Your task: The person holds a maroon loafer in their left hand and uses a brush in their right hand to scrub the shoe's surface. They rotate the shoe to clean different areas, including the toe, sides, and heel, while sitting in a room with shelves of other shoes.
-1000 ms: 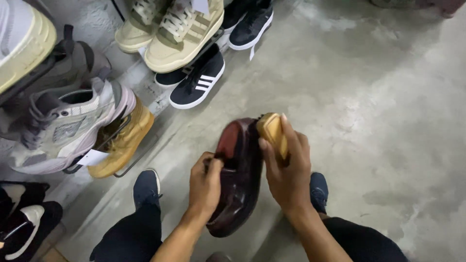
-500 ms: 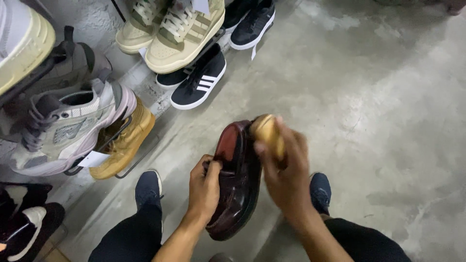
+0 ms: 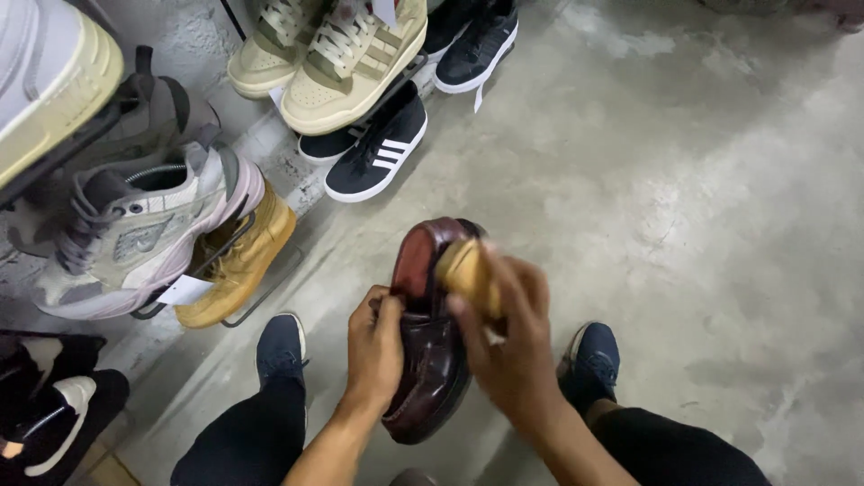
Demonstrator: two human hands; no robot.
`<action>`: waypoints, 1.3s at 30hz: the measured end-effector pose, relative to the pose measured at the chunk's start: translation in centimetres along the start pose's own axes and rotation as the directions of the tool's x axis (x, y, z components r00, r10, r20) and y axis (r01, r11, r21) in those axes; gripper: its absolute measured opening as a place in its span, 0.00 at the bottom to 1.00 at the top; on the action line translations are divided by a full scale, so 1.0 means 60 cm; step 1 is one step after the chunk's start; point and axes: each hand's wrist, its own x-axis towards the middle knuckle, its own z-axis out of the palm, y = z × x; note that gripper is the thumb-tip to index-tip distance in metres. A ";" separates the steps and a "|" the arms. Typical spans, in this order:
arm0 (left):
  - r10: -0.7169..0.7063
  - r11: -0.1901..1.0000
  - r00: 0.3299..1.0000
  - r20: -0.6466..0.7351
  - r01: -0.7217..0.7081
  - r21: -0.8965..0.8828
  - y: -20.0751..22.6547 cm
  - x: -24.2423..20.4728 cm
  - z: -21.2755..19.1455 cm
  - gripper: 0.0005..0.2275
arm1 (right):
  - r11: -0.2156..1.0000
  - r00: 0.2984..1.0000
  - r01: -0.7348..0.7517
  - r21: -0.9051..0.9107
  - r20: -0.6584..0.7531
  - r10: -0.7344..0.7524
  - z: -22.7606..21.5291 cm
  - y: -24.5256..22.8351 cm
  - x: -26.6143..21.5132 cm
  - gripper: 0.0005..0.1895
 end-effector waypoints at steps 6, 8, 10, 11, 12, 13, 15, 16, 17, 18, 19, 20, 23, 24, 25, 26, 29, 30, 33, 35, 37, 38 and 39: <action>-0.120 0.986 0.992 0.025 0.122 -0.112 0.042 -0.006 -0.012 0.07 | 0.987 0.995 0.059 -0.146 -0.067 -0.070 -0.010 0.041 0.011 0.31; -0.056 0.992 0.998 0.025 0.059 -0.116 0.008 0.003 -0.012 0.07 | 0.989 0.995 0.012 -0.146 -0.097 -0.027 -0.014 0.027 0.021 0.30; 0.010 0.993 1.000 0.029 -0.007 -0.122 -0.008 0.010 -0.014 0.06 | 0.988 0.991 -0.033 -0.148 -0.131 0.014 -0.013 0.015 0.019 0.29; 0.056 0.997 0.998 0.031 -0.055 -0.045 -0.008 0.013 -0.017 0.07 | 0.997 0.997 0.003 -0.075 -0.077 -0.009 -0.008 0.009 0.012 0.29; 0.095 0.995 0.995 0.030 -0.096 0.030 -0.010 0.013 -0.023 0.09 | 0.999 0.999 0.034 0.000 -0.016 -0.034 -0.003 0.002 0.002 0.29; 0.094 0.995 0.995 0.029 -0.095 0.024 -0.004 0.008 -0.027 0.09 | 0.999 0.999 0.037 -0.004 -0.011 -0.037 -0.004 -0.004 -0.004 0.29; -0.028 0.995 1.000 -0.014 0.027 -0.092 0.013 0.005 -0.030 0.08 | 1.000 0.990 0.029 0.006 0.136 -0.030 -0.006 -0.013 -0.013 0.31; -0.034 0.995 0.999 -0.012 0.033 -0.098 0.016 0.005 -0.026 0.08 | 1.000 0.990 0.028 0.000 0.142 -0.027 -0.007 -0.004 -0.005 0.31; -0.037 0.997 0.999 -0.017 0.036 -0.063 0.018 0.005 -0.023 0.07 | 1.000 0.997 0.005 0.017 0.071 -0.006 -0.008 0.005 0.002 0.31; -0.038 0.999 0.999 -0.023 0.037 -0.019 0.022 0.006 -0.026 0.08 | 0.999 1.000 -0.020 0.043 -0.005 0.020 -0.004 0.011 0.008 0.30; -0.042 0.999 0.999 -0.022 0.041 -0.016 0.020 0.003 -0.024 0.08 | 0.999 1.000 -0.025 0.043 -0.005 0.025 -0.006 0.009 0.010 0.30; -0.027 1.000 1.000 -0.009 0.027 -0.004 0.019 0.002 -0.021 0.08 | 0.997 0.997 -0.074 -0.016 -0.034 0.073 -0.009 0.009 0.014 0.30; -0.012 1.000 1.000 0.008 0.012 0.013 0.012 0.006 -0.021 0.08 | 0.999 0.997 -0.048 -0.016 -0.055 0.047 -0.004 0.009 0.005 0.30; -0.015 1.000 1.000 0.013 0.015 0.017 0.009 0.009 -0.020 0.08 | 0.999 0.999 0.025 0.040 -0.044 -0.023 -0.001 0.010 -0.001 0.31; -0.012 1.000 1.000 0.016 0.011 0.013 0.004 0.015 -0.026 0.08 | 0.999 0.999 0.029 0.036 -0.046 -0.027 -0.003 -0.006 -0.004 0.31; 0.037 0.996 0.999 0.006 -0.037 0.082 -0.001 0.020 -0.028 0.08 | 0.998 0.999 0.006 0.063 0.038 -0.008 -0.008 -0.021 -0.008 0.31; 0.039 0.996 0.999 -0.005 -0.038 0.075 0.011 0.012 -0.023 0.08 | 0.989 0.994 0.003 0.146 0.110 -0.020 -0.015 -0.013 -0.006 0.31; -0.004 1.000 1.000 -0.013 0.004 0.011 0.022 0.005 -0.024 0.08 | 0.976 0.994 0.027 0.218 0.094 -0.048 -0.013 -0.004 -0.002 0.32; 0.076 0.994 0.997 0.020 -0.078 0.082 -0.019 0.014 -0.022 0.10 | 0.995 0.995 -0.098 -0.020 -0.026 0.098 -0.034 0.014 0.019 0.30; 0.011 0.998 0.999 0.031 -0.013 0.063 0.016 0.000 -0.016 0.09 | 0.998 0.997 -0.066 0.010 -0.044 0.067 -0.028 0.015 0.016 0.31; -0.081 0.996 0.996 0.031 0.079 0.036 0.025 -0.014 -0.014 0.09 | 0.998 0.998 -0.043 0.036 -0.034 0.044 -0.024 0.005 0.002 0.32; -0.071 0.997 0.997 0.028 0.071 0.013 0.021 -0.012 -0.015 0.09 | 0.991 1.000 -0.005 0.130 0.004 0.004 -0.020 -0.004 -0.004 0.31; -0.062 0.998 0.998 0.025 0.062 -0.009 0.018 -0.010 -0.016 0.09 | 0.974 0.999 0.029 0.224 0.039 -0.038 -0.016 -0.012 -0.010 0.31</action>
